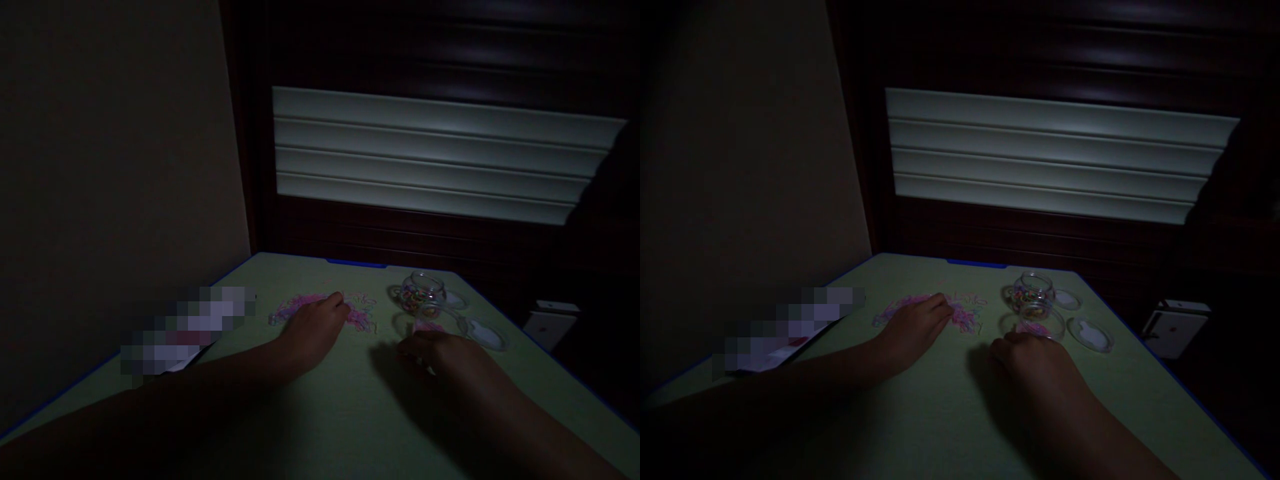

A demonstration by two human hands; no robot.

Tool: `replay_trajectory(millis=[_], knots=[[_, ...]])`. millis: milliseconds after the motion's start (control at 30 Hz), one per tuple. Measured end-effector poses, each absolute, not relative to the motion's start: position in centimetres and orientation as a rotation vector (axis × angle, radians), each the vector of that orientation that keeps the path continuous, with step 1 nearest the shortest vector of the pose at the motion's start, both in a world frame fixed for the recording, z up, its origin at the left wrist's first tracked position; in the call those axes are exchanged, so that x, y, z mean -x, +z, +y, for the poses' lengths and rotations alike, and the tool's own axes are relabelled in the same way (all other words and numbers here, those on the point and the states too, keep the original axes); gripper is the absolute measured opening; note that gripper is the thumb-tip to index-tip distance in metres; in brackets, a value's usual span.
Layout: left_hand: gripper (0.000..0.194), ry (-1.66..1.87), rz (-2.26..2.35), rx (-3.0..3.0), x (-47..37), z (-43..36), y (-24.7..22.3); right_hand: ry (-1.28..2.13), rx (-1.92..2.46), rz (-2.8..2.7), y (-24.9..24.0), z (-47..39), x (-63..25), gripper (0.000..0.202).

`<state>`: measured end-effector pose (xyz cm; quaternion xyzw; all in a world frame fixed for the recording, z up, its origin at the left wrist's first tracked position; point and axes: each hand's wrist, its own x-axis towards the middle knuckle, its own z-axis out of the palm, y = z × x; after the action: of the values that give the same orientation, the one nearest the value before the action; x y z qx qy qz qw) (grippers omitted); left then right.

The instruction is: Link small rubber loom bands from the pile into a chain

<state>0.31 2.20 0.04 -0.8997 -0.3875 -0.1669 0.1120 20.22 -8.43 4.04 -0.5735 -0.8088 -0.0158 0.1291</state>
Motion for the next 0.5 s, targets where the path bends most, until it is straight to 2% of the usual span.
replay_trajectory(millis=[133,300,500], knots=[[0.022,-0.686,-1.157,2.727,-0.4,2.0,0.1,-0.032,1.643,-2.366,3.8,-8.4,-20.5,0.017],[0.016,-1.12,-1.214,2.914,-0.9,1.4,0.1,-0.055,1.65,-2.357,3.8,-8.2,-20.5,0.017],[0.023,-1.443,-1.634,3.34,-1.9,0.0,-0.4,-0.042,1.645,-2.347,3.9,-8.3,-20.3,0.017]])
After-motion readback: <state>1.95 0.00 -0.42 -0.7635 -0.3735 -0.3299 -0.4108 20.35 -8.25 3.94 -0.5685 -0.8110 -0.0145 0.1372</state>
